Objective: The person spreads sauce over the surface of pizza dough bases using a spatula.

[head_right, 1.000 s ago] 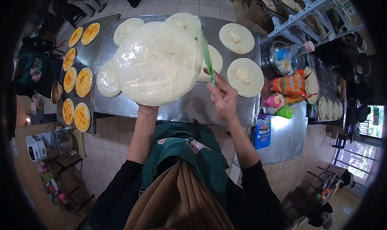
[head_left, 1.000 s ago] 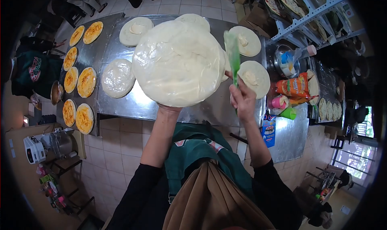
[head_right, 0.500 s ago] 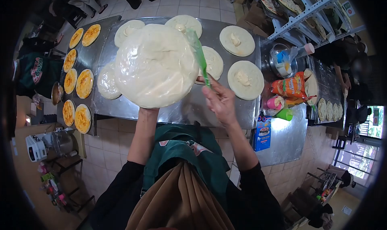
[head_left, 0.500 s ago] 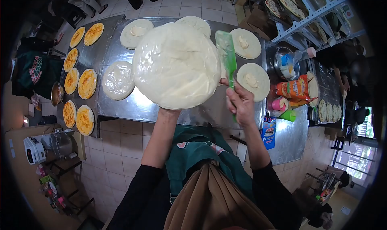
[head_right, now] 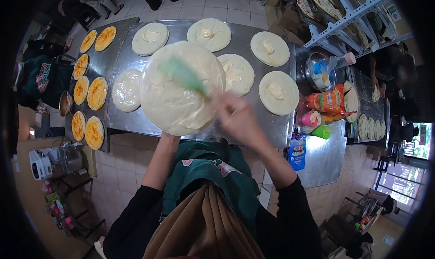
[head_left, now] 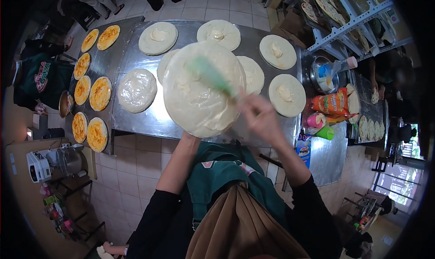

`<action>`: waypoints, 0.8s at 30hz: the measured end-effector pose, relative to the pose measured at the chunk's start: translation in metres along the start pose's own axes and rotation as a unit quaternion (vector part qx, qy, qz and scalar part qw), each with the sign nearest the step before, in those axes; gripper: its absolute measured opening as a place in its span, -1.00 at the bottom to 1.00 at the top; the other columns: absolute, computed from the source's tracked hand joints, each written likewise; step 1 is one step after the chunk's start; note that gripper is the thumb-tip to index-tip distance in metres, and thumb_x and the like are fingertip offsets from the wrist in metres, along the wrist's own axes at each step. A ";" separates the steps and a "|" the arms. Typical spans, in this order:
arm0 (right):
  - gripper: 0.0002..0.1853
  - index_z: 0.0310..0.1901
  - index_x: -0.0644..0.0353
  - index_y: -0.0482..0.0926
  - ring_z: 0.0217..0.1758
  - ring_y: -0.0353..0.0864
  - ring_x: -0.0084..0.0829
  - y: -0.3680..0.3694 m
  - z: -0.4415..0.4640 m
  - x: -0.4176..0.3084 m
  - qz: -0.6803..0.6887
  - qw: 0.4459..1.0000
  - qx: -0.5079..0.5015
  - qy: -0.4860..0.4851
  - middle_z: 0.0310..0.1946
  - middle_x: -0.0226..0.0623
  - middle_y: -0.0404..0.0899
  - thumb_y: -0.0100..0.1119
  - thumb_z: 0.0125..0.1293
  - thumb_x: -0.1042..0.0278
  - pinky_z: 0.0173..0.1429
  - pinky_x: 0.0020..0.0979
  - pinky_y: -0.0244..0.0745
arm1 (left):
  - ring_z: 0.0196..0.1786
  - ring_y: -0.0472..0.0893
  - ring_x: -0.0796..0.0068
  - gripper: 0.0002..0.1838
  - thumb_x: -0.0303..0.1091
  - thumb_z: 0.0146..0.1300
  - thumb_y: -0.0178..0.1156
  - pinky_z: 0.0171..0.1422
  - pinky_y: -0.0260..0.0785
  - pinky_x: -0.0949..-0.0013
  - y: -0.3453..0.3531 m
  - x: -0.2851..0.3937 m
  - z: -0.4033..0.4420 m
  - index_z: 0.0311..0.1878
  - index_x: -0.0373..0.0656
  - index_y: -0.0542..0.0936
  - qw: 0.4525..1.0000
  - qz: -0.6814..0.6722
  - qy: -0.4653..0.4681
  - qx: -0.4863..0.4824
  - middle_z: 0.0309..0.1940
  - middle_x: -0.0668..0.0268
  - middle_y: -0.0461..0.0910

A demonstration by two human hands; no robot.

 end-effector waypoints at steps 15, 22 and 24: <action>-0.65 0.13 0.22 0.53 -0.44 0.44 -0.54 0.026 -0.071 -0.018 0.020 0.987 -0.157 -0.020 -0.36 -0.34 0.47 0.11 0.31 0.49 -0.31 -0.47 0.39 | 0.41 0.23 0.04 -0.24 0.23 0.31 -0.11 0.45 0.08 -0.12 -0.003 0.009 -0.015 0.43 -0.05 0.15 1.000 0.002 0.002 0.017 0.40 0.15 0.20; -0.56 0.31 0.12 0.33 -0.72 0.15 -0.76 0.023 -0.055 0.045 0.488 0.829 -0.033 0.272 0.08 -0.41 0.49 0.01 0.42 0.39 -0.69 -0.66 0.02 | 0.41 0.23 0.04 -0.24 0.23 0.30 -0.10 0.45 0.09 -0.13 -0.005 0.006 -0.017 0.43 -0.06 0.15 0.999 0.030 -0.003 0.032 0.40 0.15 0.21; -0.54 0.35 0.12 0.27 -0.72 0.13 -0.75 0.023 -0.046 0.039 0.522 0.805 -0.037 0.278 0.16 -0.37 0.47 -0.03 0.43 0.38 -0.68 -0.67 0.00 | 0.41 0.23 0.04 -0.24 0.23 0.30 -0.10 0.45 0.09 -0.13 -0.006 0.008 -0.020 0.43 -0.06 0.15 0.995 0.078 -0.001 0.054 0.40 0.15 0.21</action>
Point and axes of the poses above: each hand's wrist, its own z-axis towards the middle knuckle, its own y-axis out of the palm, x = y × z, the point moved 3 cm from there along z, towards the middle knuckle
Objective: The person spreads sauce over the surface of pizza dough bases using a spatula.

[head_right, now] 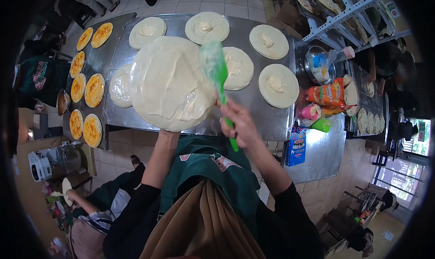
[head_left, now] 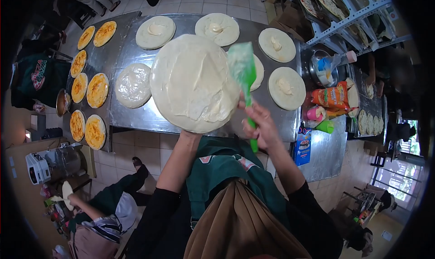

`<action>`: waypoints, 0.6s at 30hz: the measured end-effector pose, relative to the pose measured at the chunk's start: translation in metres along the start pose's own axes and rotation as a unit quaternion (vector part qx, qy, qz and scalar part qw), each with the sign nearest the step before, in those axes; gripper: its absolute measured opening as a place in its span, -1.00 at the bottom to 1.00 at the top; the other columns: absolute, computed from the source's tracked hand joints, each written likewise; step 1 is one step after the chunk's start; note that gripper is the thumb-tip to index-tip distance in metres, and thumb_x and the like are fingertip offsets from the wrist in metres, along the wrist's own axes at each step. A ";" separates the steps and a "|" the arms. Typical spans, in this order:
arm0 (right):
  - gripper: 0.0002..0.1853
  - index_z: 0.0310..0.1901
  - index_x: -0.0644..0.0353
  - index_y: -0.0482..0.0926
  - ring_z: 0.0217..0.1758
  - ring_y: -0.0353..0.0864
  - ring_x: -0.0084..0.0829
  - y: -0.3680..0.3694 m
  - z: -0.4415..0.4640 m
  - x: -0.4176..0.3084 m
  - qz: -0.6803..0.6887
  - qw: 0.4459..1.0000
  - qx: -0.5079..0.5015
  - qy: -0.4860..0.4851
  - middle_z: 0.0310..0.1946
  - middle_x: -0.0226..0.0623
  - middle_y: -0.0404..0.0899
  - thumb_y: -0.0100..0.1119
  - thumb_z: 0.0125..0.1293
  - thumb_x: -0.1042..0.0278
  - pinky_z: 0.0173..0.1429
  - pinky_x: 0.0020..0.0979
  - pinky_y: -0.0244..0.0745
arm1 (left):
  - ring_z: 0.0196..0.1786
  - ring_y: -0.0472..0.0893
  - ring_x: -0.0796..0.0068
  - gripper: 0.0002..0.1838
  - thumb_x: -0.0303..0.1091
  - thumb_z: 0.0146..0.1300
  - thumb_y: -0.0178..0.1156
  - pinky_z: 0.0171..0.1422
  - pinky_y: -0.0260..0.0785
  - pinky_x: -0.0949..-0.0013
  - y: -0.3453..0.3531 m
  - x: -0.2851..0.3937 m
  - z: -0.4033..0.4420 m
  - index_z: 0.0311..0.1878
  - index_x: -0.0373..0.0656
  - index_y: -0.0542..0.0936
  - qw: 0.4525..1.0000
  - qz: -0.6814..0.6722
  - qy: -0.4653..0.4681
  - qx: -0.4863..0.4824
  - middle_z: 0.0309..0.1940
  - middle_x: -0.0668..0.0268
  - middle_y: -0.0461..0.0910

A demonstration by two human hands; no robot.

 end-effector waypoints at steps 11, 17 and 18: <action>-0.63 0.16 0.16 0.53 -0.26 0.54 -0.53 -0.025 -0.005 -0.096 -0.488 0.819 0.042 -0.299 0.00 -0.28 0.56 0.15 0.30 0.46 -0.27 -0.54 0.43 | 0.40 0.25 0.04 -0.25 0.24 0.31 -0.11 0.44 0.12 -0.11 0.009 -0.004 0.010 0.41 -0.05 0.18 0.983 -0.171 -0.026 -0.069 0.40 0.13 0.19; -0.61 0.10 0.14 0.58 0.10 0.55 -0.24 -0.007 -0.058 -0.002 -0.563 0.778 -0.005 -0.277 0.01 -0.13 0.55 0.16 0.22 0.57 0.16 -0.36 0.47 | 0.39 0.25 0.04 -0.26 0.23 0.31 -0.11 0.44 0.14 -0.10 0.009 0.006 0.018 0.42 -0.05 0.18 0.986 -0.148 -0.008 -0.074 0.40 0.13 0.20; -0.61 0.10 0.12 0.58 0.10 0.55 -0.27 0.000 -0.064 0.012 -0.527 0.814 -0.031 -0.240 -0.01 -0.13 0.55 0.15 0.21 0.58 0.16 -0.38 0.46 | 0.39 0.26 0.04 -0.26 0.23 0.31 -0.11 0.43 0.14 -0.10 0.009 0.006 0.018 0.42 -0.05 0.18 0.987 -0.145 -0.006 -0.075 0.40 0.13 0.20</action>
Point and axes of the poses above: each hand's wrist, its own z-axis towards the middle knuckle, its own y-axis out of the palm, x = y × z, the point moved 3 cm from there along z, towards the middle knuckle
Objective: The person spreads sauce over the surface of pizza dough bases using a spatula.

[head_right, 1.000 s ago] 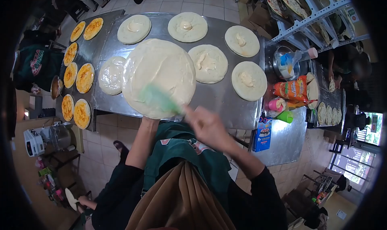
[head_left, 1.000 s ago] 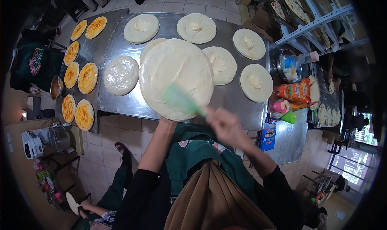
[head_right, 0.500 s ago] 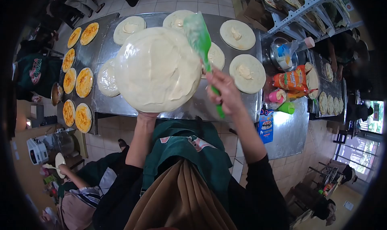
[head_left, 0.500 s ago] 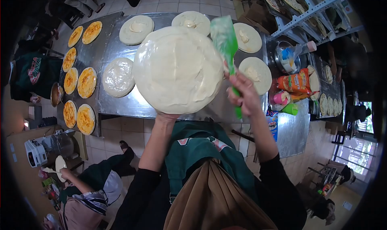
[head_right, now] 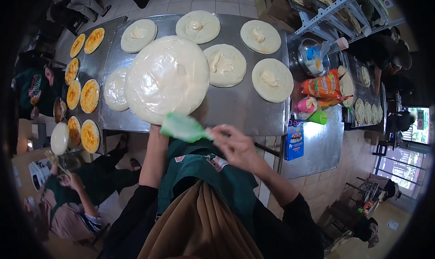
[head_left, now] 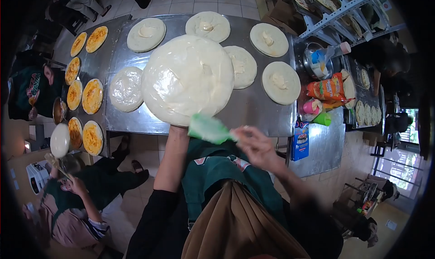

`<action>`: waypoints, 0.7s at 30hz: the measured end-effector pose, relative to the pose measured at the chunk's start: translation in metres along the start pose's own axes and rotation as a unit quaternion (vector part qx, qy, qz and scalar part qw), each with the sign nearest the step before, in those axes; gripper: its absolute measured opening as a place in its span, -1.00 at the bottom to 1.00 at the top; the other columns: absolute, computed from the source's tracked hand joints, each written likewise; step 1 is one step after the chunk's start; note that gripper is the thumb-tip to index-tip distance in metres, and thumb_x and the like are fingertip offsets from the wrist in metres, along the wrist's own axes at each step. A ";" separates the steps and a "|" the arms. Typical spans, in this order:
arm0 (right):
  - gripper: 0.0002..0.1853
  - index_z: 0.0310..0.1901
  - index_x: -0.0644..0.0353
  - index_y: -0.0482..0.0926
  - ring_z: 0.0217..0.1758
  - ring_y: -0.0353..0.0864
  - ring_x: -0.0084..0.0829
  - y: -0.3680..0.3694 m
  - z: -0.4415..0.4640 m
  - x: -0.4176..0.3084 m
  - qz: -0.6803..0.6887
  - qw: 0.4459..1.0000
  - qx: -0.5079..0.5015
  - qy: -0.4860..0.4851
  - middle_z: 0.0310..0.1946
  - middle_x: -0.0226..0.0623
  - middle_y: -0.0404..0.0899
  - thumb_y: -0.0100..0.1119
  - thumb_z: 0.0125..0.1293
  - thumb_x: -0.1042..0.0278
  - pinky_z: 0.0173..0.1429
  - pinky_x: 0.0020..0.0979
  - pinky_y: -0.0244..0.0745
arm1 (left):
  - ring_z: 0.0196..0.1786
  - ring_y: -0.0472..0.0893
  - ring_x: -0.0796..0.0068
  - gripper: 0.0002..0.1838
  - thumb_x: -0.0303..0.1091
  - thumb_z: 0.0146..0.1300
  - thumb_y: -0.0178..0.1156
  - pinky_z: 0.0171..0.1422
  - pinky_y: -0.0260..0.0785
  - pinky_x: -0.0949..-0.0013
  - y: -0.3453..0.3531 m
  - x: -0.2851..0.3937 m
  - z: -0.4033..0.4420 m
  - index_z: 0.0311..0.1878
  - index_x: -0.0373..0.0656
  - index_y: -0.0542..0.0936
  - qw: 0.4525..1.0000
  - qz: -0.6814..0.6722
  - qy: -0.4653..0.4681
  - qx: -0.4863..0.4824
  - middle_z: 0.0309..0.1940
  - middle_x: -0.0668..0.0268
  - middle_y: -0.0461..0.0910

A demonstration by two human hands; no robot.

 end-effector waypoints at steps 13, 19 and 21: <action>-0.59 0.18 -0.07 0.54 -0.38 0.51 -0.47 -0.008 0.036 -0.040 -0.061 0.996 -0.058 -0.029 -0.38 -0.32 0.43 0.14 0.30 0.45 -0.27 -0.43 0.46 | 0.39 0.27 0.05 -0.26 0.22 0.32 -0.11 0.42 0.16 -0.10 0.000 -0.001 0.002 0.42 -0.05 0.17 1.000 0.024 0.009 0.001 0.40 0.13 0.20; -0.57 0.18 0.07 0.53 -0.32 0.47 -0.46 -0.035 0.061 -0.010 -0.063 0.997 0.046 0.013 -0.35 -0.30 0.43 0.13 0.25 0.54 -0.23 -0.47 0.42 | 0.38 0.27 0.05 -0.27 0.21 0.33 -0.11 0.42 0.17 -0.09 -0.002 -0.001 0.005 0.42 -0.05 0.16 0.999 0.033 0.021 0.002 0.40 0.13 0.21; -0.54 0.17 0.07 0.54 -0.31 0.47 -0.46 -0.010 0.045 -0.019 -0.057 0.998 -0.006 -0.021 -0.32 -0.29 0.44 0.13 0.22 0.63 -0.22 -0.47 0.42 | 0.38 0.28 0.05 -0.27 0.21 0.33 -0.11 0.42 0.18 -0.09 -0.001 0.000 0.006 0.42 -0.05 0.16 0.999 0.035 0.025 -0.001 0.40 0.14 0.21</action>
Point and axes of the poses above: each hand's wrist, its own z-axis towards the middle knuckle, its own y-axis out of the palm, x = y × z, the point moved 3 cm from there along z, towards the middle knuckle
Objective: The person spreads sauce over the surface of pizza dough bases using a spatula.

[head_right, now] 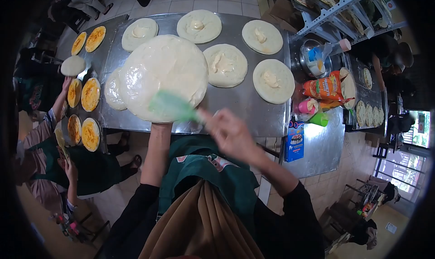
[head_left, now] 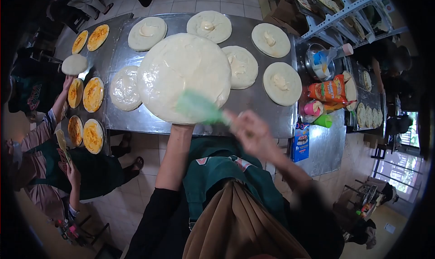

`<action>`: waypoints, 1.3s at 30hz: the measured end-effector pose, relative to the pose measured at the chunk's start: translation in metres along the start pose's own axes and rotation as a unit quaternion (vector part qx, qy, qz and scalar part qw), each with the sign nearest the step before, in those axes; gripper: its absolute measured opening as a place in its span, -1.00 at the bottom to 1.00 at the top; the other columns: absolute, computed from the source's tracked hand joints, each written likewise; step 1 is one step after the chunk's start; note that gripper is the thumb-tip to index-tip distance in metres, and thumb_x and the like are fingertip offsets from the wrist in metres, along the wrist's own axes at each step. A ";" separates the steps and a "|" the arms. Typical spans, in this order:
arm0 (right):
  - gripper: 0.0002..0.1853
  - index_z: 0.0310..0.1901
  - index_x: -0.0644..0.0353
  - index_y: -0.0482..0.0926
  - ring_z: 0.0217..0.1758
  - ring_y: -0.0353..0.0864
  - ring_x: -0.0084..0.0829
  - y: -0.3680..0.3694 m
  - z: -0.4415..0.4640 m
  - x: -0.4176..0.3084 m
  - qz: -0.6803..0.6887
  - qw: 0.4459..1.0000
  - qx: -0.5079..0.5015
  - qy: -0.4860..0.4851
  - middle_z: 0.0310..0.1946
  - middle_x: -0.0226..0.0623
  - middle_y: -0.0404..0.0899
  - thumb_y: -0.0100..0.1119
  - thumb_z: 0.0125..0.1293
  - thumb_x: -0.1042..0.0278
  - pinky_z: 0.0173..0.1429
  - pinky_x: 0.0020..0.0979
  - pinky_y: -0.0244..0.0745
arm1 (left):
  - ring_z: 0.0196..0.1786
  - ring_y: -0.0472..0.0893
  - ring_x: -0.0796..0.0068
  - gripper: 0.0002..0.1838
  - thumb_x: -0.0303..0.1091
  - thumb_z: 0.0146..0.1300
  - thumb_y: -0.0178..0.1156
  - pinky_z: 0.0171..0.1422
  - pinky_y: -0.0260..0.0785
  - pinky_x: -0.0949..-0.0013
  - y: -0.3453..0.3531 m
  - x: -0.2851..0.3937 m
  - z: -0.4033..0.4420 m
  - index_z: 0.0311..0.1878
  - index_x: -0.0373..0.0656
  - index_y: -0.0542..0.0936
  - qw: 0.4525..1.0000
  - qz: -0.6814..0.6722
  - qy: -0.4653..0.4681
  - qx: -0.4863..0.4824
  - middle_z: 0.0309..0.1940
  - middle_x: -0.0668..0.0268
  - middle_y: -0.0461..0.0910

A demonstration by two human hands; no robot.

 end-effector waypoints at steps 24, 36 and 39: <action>-0.62 0.13 0.20 0.55 0.13 0.45 -0.37 0.039 -0.016 0.028 0.191 0.980 0.051 -0.013 0.09 -0.20 0.47 0.18 0.27 0.45 0.26 -0.30 0.30 | 0.37 0.30 0.07 -0.30 0.18 0.35 -0.12 0.40 0.21 -0.08 0.000 -0.011 0.028 0.43 -0.05 0.15 0.999 0.018 0.027 -0.013 0.39 0.14 0.22; -0.61 0.18 0.28 0.49 -0.36 0.51 -0.62 -0.010 0.005 0.055 0.077 0.974 0.169 0.126 -0.13 -0.34 0.59 0.12 0.31 0.47 -0.25 -0.57 0.42 | 0.36 0.30 0.07 -0.32 0.16 0.37 -0.15 0.40 0.22 -0.07 0.003 -0.007 0.030 0.42 -0.04 0.16 0.998 -0.014 0.047 -0.032 0.39 0.15 0.22; -0.62 0.14 0.32 0.51 0.04 0.57 -0.37 0.047 -0.016 0.028 0.066 0.995 0.076 -0.015 0.08 -0.21 0.53 0.14 0.29 0.46 0.18 -0.36 0.40 | 0.36 0.30 0.07 -0.33 0.15 0.37 -0.15 0.40 0.22 -0.07 0.004 -0.005 0.031 0.42 -0.04 0.17 0.997 -0.028 0.056 -0.042 0.39 0.15 0.22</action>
Point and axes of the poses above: each hand's wrist, its own z-axis towards the middle knuckle, its own y-axis out of the palm, x = y × z, the point moved 3 cm from there along z, towards the middle knuckle
